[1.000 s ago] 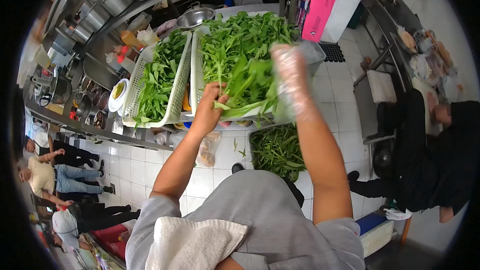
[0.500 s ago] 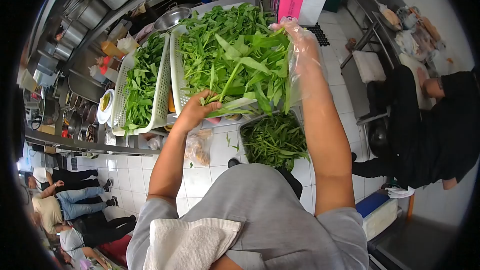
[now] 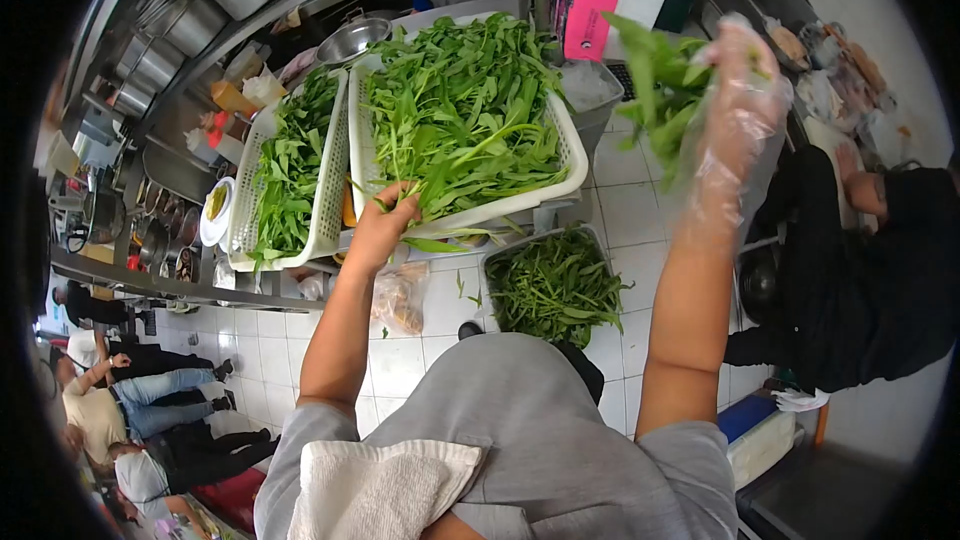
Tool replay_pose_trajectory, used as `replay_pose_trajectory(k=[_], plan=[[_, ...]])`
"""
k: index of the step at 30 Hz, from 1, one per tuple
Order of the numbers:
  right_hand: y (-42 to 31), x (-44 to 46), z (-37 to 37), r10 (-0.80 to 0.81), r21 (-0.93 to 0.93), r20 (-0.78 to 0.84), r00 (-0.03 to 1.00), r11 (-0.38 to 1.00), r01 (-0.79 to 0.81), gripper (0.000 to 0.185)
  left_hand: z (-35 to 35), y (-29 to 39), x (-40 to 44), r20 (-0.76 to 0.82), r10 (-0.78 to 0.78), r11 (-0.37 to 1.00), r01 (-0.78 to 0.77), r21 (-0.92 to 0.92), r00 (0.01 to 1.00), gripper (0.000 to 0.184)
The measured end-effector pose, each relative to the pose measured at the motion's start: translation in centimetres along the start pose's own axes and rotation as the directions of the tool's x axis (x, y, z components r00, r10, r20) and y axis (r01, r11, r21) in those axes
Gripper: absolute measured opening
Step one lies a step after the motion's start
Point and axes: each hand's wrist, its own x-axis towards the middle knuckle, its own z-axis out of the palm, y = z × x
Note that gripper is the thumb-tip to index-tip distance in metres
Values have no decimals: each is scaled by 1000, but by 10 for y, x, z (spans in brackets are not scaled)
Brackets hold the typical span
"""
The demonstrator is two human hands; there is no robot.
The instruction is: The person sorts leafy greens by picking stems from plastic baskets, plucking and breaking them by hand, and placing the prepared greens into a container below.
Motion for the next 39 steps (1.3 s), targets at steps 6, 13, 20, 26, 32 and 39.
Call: replay_pose_trajectory(k=[6,13,20,26,32,39], plan=[[-44,-67,36,-37,-419,803,594,674,608,21,11,13,-7,0,-14,999,14,-49,1000,28],[24,-131,11,-182,-201,937,297,413,888,18,34,24,-29,85,191,978,-183,-97,978,19],[-11,-136,9,183,-400,905,384,671,624,23,49,27,-50,139,333,941,-338,10,932,16],[-10,-149,-10,393,-558,745,539,810,181,25,76,25,-66,118,497,864,-502,23,860,9],[9,-104,-58,572,-295,83,816,796,-528,19,100,15,-66,204,499,858,-514,25,842,13],[-44,-80,-107,310,-441,158,937,872,-214,13,159,-98,-31,541,146,809,-414,417,828,52]])
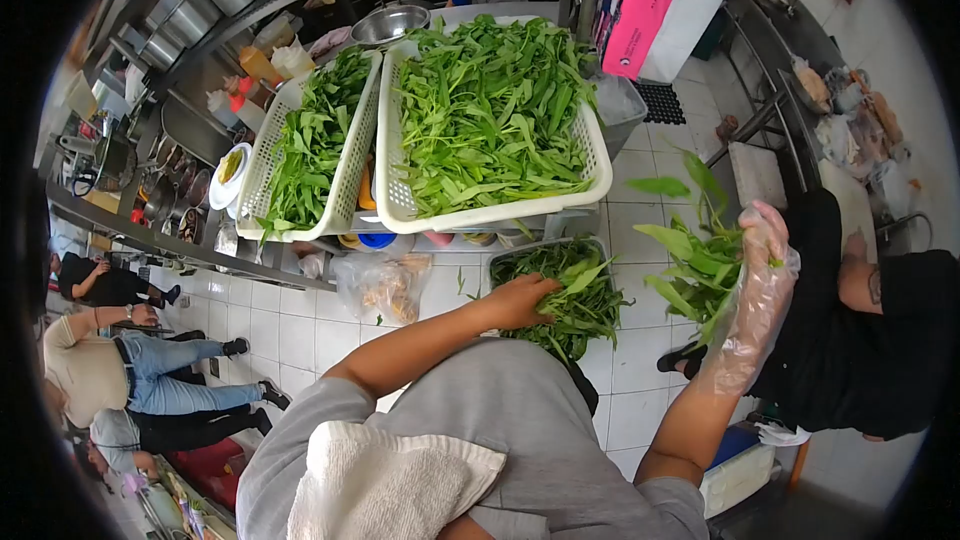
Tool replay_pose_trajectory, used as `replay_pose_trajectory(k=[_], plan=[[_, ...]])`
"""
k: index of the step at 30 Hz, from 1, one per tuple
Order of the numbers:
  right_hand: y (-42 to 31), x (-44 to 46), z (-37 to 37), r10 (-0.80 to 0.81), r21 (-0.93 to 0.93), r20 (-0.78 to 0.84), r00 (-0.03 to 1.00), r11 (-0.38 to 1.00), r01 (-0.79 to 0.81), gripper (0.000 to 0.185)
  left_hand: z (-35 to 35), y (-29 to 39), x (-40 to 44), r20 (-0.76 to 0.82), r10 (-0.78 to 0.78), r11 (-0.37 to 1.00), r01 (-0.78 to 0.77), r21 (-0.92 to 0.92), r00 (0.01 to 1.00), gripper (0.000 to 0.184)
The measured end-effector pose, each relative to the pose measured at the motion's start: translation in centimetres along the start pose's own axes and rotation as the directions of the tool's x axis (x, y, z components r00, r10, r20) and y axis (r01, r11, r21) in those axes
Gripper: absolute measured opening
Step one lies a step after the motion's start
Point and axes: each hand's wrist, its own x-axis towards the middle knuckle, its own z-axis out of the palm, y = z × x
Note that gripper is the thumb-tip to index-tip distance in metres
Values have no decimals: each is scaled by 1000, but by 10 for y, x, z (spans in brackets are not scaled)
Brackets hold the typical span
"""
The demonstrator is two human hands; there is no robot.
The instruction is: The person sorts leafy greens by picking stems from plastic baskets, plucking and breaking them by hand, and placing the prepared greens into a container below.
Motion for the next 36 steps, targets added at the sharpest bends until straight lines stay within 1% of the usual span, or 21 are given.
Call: replay_pose_trajectory(k=[1,2,3,4,6,8,10,11,13,15,16,18,21,23,24,26,28,29,31,34,36], plan=[[-10,-5,1,-50,9,-6,999,999,51,14,0,4,-1,-2,-2,1000,2,-2,1000,52],[-9,-9,-2,-53,11,-4,999,999,53,14,0,7,-1,-89,44,989,-31,142,995,54],[-6,-14,-6,-5,9,49,999,1000,4,14,-3,10,-1,-166,101,957,-50,286,981,55],[-2,-20,-10,47,4,103,994,999,-48,14,-13,13,0,-165,98,957,-47,287,981,55],[5,-30,-14,78,-15,132,988,997,-77,14,-59,20,2,-104,202,979,-202,14,974,52],[11,-40,-16,140,-69,133,981,989,-132,15,-123,33,-8,-161,113,981,-136,-136,980,36],[13,-44,-20,158,-44,142,977,987,-153,15,-184,40,-18,-395,-92,982,18,-187,914,28],[13,-45,-20,174,-22,151,973,985,-173,14,-204,-1,-11,-537,29,1000,-23,17,843,22],[8,-47,-18,167,-20,147,975,986,-166,14,-246,-44,-3,-694,156,963,48,266,703,18],[4,-49,-13,159,-18,145,977,987,-158,13,-265,-84,0,-615,-39,864,336,375,787,17],[3,-49,-10,148,-5,151,977,989,-149,13,-260,-86,1,-618,-36,863,336,376,786,17],[0,-47,-2,136,11,154,979,990,-139,13,-248,-90,5,-582,-189,499,587,637,791,15],[-11,-46,10,155,-36,192,969,988,-151,13,-235,-95,12,-610,-132,390,606,693,782,14],[-19,-46,18,119,-34,238,964,993,-114,12,-229,-91,12,-607,-155,378,615,692,779,15],[-21,-44,18,65,-148,259,964,989,-27,10,-228,-90,11,-582,-179,370,602,708,794,16],[-20,-45,20,87,-124,277,957,991,-54,9,-227,-92,12,-555,-203,359,589,724,807,17],[-19,-46,22,109,-101,300,948,991,-82,8,-224,-101,14,-640,-17,411,589,696,768,19],[-18,-47,23,119,-98,323,939,991,-91,8,-223,-105,15,-640,-22,410,591,695,768,19],[-16,-47,25,127,-96,350,928,990,-99,8,-223,-111,18,-645,96,410,560,720,758,10],[-13,-50,29,98,-114,330,939,991,-63,9,-223,-112,23,-643,55,453,555,698,764,9],[-14,-50,30,105,-29,365,925,994,-102,9,-223,-115,22,-620,69,436,536,723,781,11]])
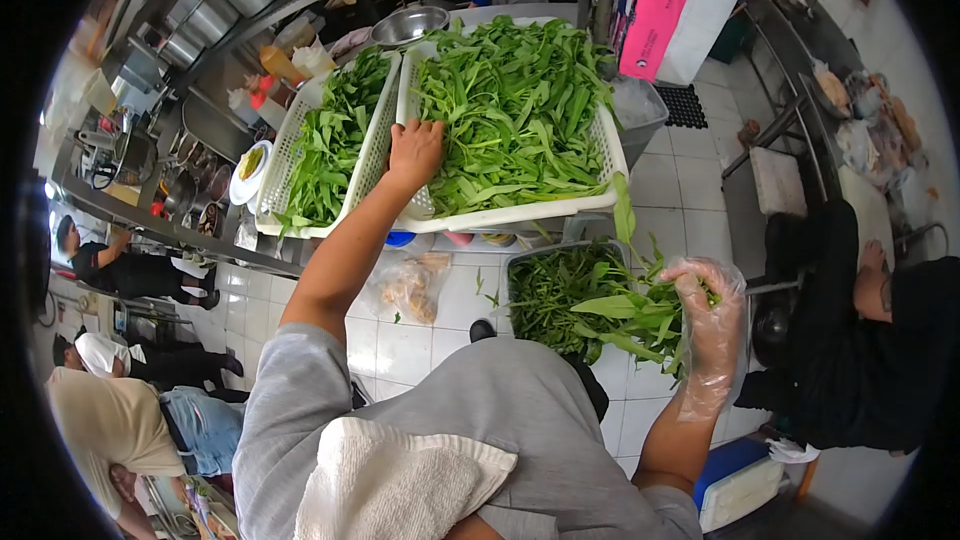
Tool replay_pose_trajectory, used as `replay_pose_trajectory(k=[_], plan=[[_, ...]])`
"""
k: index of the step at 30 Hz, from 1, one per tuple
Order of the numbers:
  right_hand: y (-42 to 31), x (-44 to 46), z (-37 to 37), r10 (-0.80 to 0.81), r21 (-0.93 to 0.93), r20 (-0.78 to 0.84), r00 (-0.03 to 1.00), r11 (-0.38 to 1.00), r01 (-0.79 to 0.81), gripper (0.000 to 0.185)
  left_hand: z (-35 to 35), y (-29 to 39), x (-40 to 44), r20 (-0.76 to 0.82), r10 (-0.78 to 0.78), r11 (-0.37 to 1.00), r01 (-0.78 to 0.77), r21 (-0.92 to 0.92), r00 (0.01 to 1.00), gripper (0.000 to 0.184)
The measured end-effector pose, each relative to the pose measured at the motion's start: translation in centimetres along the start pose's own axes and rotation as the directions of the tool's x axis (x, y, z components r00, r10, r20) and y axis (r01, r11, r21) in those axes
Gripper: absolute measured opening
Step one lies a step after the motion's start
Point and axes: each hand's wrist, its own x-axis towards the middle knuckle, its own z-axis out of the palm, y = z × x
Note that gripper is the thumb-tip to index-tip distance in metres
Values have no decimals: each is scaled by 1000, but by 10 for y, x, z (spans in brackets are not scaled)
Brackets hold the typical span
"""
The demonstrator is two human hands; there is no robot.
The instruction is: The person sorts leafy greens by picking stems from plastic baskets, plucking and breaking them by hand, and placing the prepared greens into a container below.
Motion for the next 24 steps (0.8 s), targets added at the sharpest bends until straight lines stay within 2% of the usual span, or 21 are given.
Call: replay_pose_trajectory(k=[2,4,5,7,8,9,10,11,12,13,15,16,18,19,21,22,23,24], plan=[[2,-1,0,1,25,-3,1000,1000,-1,9,-2,-1,-2,0,31,999,-31,16,1000,12],[4,-2,-1,4,47,-7,1000,999,-4,10,-5,-1,-5,-117,63,996,-69,-56,991,10],[6,-2,-2,-10,30,-6,1000,1000,10,10,-16,1,-6,-117,66,996,-73,-57,991,10],[7,-2,-3,-22,13,-18,1000,1000,22,10,-40,0,-3,-101,-77,926,34,-375,992,11],[6,-3,-4,-3,15,-13,1000,1000,3,10,-48,-4,-2,-49,-144,871,104,-480,988,12],[5,-4,-4,14,16,-7,1000,1000,-14,11,-54,-6,-1,-48,-139,872,99,-479,989,12],[4,-4,-3,17,18,-10,1000,1000,-17,11,-60,-9,-2,68,-217,630,192,-753,974,12],[4,-4,-2,38,37,-21,999,999,-37,11,-74,-9,-3,204,-249,299,276,-914,947,13],[3,-4,-2,58,56,-31,998,997,-56,11,-90,-8,-6,410,-194,52,427,-903,891,15],[2,-3,-1,58,57,-32,998,997,-56,11,-93,-6,-11,409,-193,54,426,-903,892,15],[-1,1,0,-108,-167,-8,994,980,105,12,-96,0,-19,551,-34,-288,519,-805,834,15],[-1,2,2,-106,-170,-13,994,980,103,12,-95,6,-25,544,-23,-301,513,-804,839,14],[1,6,8,146,172,-3,989,975,-144,13,-96,17,-33,550,-7,-329,518,-790,835,15],[-2,8,10,152,167,-5,988,975,-149,13,-96,22,-36,557,1,-354,521,-776,830,15],[-10,13,18,295,326,74,952,896,-303,15,-98,28,-43,569,-6,-350,531,-772,822,15],[-14,17,24,273,224,66,960,933,-281,14,-98,29,-46,569,-2,-318,539,-780,822,15],[-18,23,32,277,223,62,959,932,-284,14,-99,30,-48,568,3,-284,546,-788,823,15],[-23,31,41,-26,21,119,993,999,24,13,-102,34,-50,572,-27,-282,542,-791,820,15]])
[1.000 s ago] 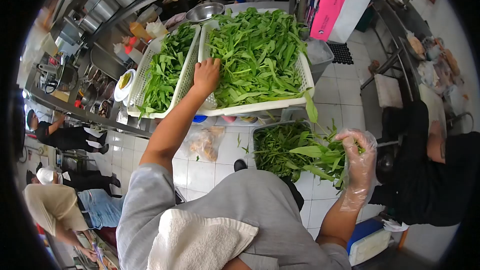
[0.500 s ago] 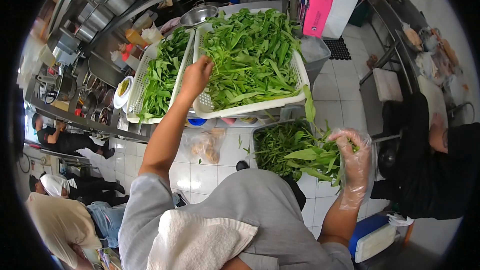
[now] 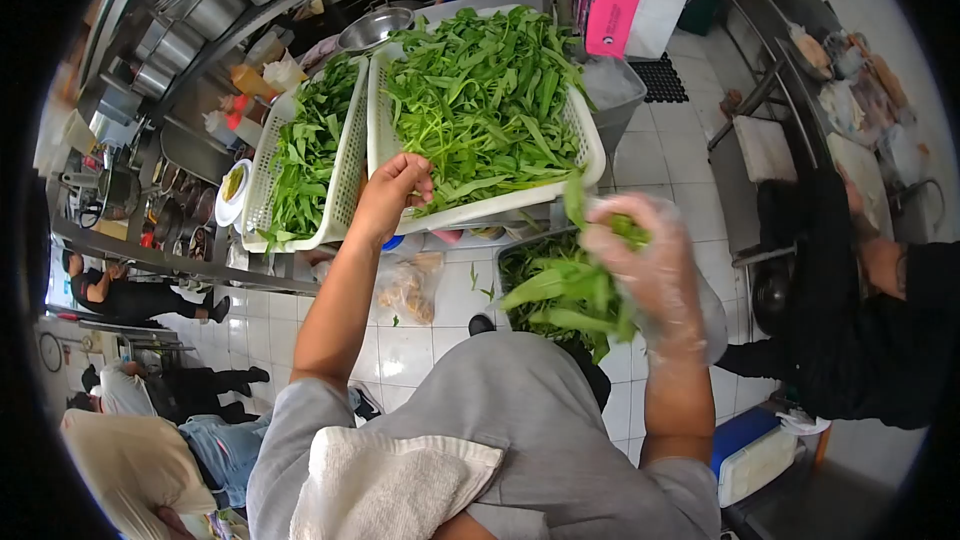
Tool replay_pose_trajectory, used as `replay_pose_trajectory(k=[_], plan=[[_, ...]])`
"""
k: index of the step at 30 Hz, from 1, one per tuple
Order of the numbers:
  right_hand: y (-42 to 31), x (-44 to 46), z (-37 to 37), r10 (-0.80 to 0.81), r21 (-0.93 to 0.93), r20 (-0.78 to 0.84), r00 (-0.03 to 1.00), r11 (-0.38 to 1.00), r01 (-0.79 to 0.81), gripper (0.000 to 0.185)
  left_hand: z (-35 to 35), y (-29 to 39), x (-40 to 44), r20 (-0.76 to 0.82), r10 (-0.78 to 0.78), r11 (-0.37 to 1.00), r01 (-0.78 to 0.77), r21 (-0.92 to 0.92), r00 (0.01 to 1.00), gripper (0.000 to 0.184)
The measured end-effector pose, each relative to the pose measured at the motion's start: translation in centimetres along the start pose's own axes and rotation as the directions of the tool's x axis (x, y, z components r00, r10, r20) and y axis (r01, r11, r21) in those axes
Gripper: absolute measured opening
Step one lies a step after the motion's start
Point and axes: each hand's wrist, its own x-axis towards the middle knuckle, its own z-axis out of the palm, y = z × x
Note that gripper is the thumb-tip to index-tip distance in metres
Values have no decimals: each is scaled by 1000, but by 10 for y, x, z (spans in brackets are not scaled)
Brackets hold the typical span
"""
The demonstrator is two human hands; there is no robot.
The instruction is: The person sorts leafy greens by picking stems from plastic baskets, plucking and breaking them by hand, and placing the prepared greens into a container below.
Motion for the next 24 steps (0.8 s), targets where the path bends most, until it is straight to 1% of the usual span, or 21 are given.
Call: replay_pose_trajectory(k=[1,3,5,6,7,8,9,10,11,12,13,14,15,16,17,19,20,21,22,23,24], plan=[[-4,9,9,-279,-212,126,952,930,300,14,1,-1,-2,6,-2,1000,2,1,1000,15],[-11,26,35,-386,-315,174,906,850,423,14,2,-1,-6,35,58,993,-61,98,998,20],[-6,44,65,-491,-397,190,850,754,524,20,6,-1,-10,26,67,993,-70,93,997,21],[3,55,79,-488,-401,190,852,754,521,20,9,-2,-12,12,76,993,-76,88,997,22],[16,66,94,-614,-489,242,751,592,641,20,11,-3,-15,15,75,993,-76,85,997,22],[22,72,105,-713,-557,311,628,398,729,21,13,-3,-17,9,78,990,-79,114,997,23],[24,73,115,-714,-558,315,625,394,731,21,15,-5,-19,1,81,987,-80,143,997,25],[23,74,124,-625,-554,361,693,454,698,20,16,-8,-22,7,81,992,-82,99,997,24],[23,76,132,-528,-552,406,746,509,661,20,18,-11,-25,-1,84,992,-84,93,996,24],[25,74,134,-525,-463,402,750,590,661,16,18,-14,-28,18,111,992,-112,53,994,24],[24,72,137,-530,-455,415,740,583,673,16,19,-17,-32,32,139,990,-139,11,990,24],[24,70,139,-551,-424,379,743,610,669,14,21,-17,-37,45,105,993,-102,-63,993,23],[25,68,140,-566,-391,340,751,641,661,13,20,-21,-39,33,104,992,-101,-71,994,23],[26,66,143,-522,-370,323,789,698,613,10,19,-27,-40,51,95,988,-88,-126,994,23],[25,66,141,-520,-370,329,788,697,614,10,20,-31,-40,73,89,981,-75,-179,993,22],[20,65,133,-521,-572,376,766,520,635,6,28,-34,-44,60,106,976,-92,-200,993,20],[24,71,131,-496,-539,210,843,661,522,6,32,-33,-48,26,145,970,-137,-200,989,19],[29,81,127,-439,-473,43,897,782,405,7,35,-33,-51,-10,186,963,-184,-198,983,18],[28,86,122,-218,-424,-69,974,890,169,12,30,-40,-50,-3,258,960,-257,-108,966,15],[25,86,111,-259,-309,-127,957,928,210,13,24,-43,-46,-3,260,960,-259,-111,966,15],[20,85,104,-164,-232,-112,980,963,134,15,19,-45,-41,-65,219,964,-226,-139,974,13]])
